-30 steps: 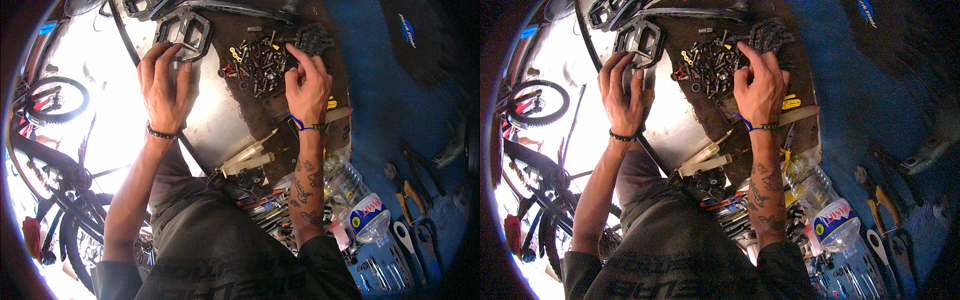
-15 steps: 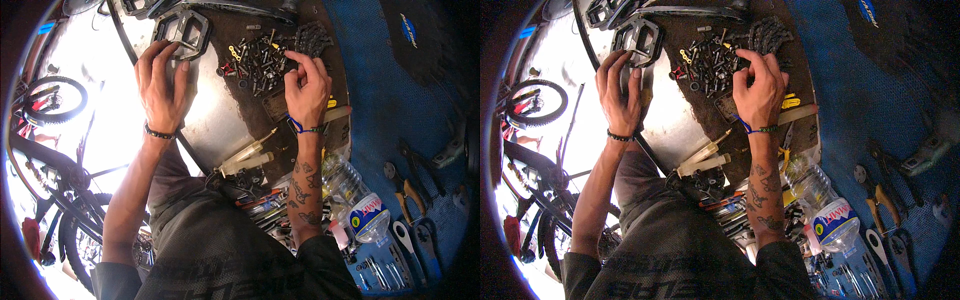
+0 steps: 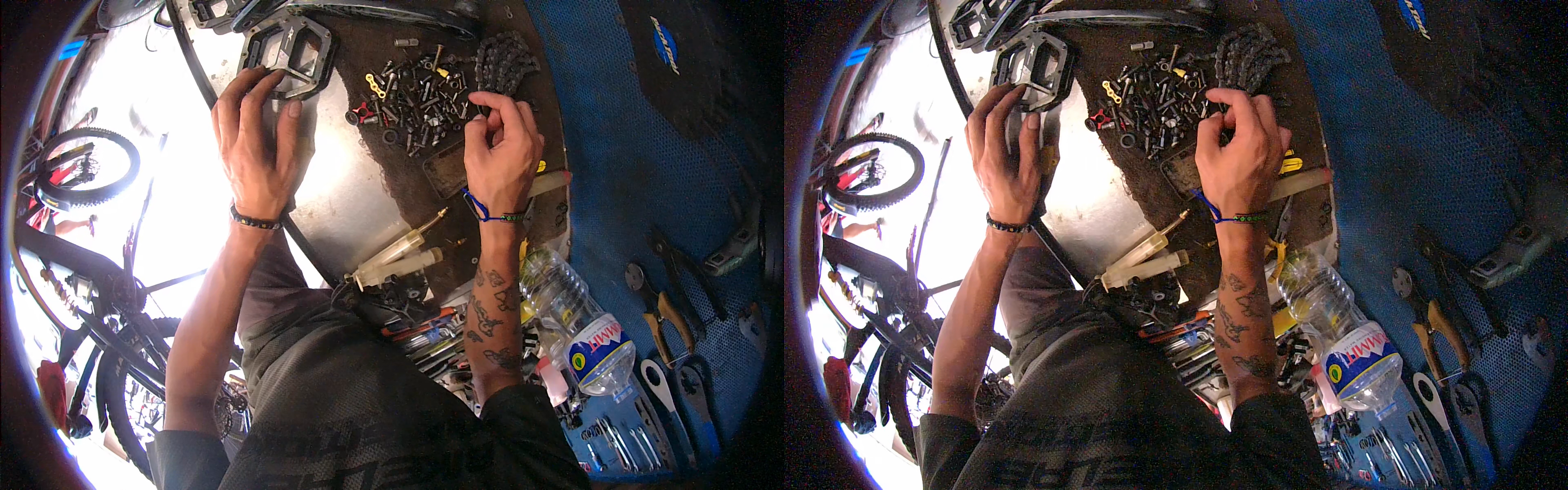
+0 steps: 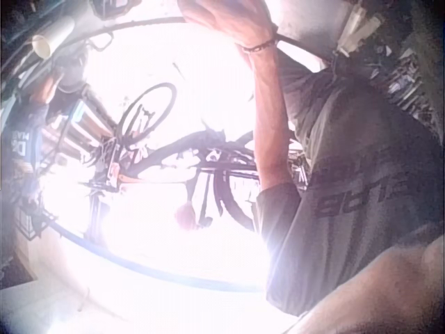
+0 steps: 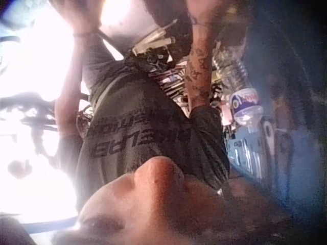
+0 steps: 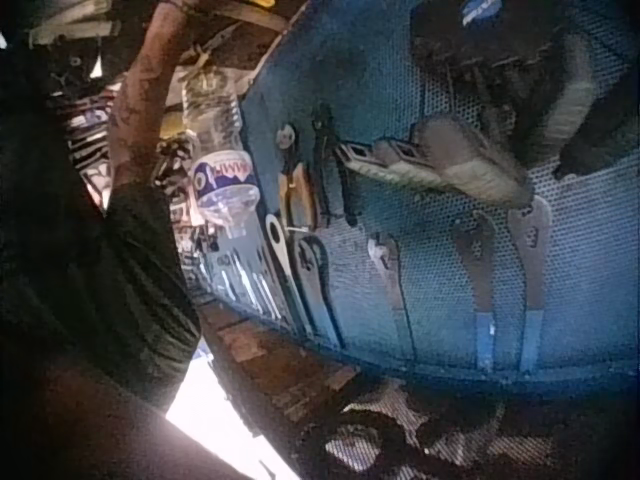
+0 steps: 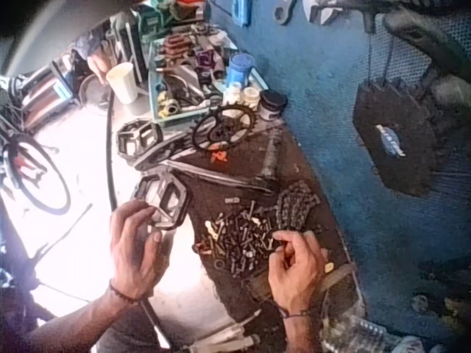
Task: The person selects small parts from a workbench, then uses a syringe to apply lubricant to the bicycle handlebar brake lever mechanism. They manipulate the lever and handlebar area, then return to the workbench to organize tools and parts.
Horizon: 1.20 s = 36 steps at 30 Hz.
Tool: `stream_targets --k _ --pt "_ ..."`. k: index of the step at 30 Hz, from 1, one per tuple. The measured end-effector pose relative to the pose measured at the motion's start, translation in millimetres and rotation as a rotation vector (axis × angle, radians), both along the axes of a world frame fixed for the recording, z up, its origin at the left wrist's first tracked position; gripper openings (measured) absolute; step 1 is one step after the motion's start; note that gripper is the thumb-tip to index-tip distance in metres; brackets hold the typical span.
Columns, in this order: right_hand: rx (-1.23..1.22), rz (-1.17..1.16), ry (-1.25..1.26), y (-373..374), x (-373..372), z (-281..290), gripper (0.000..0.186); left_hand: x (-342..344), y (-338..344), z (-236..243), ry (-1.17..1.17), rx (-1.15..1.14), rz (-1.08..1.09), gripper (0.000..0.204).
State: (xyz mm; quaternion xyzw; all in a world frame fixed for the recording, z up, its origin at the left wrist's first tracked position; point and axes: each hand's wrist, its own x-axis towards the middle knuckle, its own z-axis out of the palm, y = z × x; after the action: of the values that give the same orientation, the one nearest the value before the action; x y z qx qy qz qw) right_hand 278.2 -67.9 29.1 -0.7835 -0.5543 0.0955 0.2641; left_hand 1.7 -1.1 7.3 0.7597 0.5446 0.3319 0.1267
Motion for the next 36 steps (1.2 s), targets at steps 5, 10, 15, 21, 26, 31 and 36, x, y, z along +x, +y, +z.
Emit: stream_targets --k 5,10,15,21,26,31,36 --pt "-0.020 -0.037 0.043 1.0 -5.0 5.4 0.013 -0.9 0.2 -0.9 -0.003 -0.012 -0.004 0.033" --pt "0.013 0.050 -0.115 -2.7 -5.8 0.3 0.014 -0.5 2.1 -1.7 -0.006 0.019 -0.016 0.033" --pt "-0.014 -0.051 -0.016 -2.8 2.2 -1.8 0.019 -1.3 1.4 -2.4 -0.015 0.012 -0.012 0.033" --pt "-0.047 0.005 -0.019 3.3 -0.8 0.7 0.016 -0.4 0.6 -1.1 -0.006 0.008 -0.005 0.034" --pt "0.061 -0.108 0.072 7.4 6.8 -4.5 0.014 -1.9 2.2 -2.9 0.003 0.016 -0.022 0.034" --pt "0.054 -0.115 0.100 4.7 4.9 2.8 0.013 -1.9 1.6 -3.9 -0.002 0.022 -0.011 0.033" --pt "0.038 -0.106 0.075 -2.5 6.0 3.3 0.015 -1.0 0.9 -2.9 -0.003 0.008 -0.005 0.033"
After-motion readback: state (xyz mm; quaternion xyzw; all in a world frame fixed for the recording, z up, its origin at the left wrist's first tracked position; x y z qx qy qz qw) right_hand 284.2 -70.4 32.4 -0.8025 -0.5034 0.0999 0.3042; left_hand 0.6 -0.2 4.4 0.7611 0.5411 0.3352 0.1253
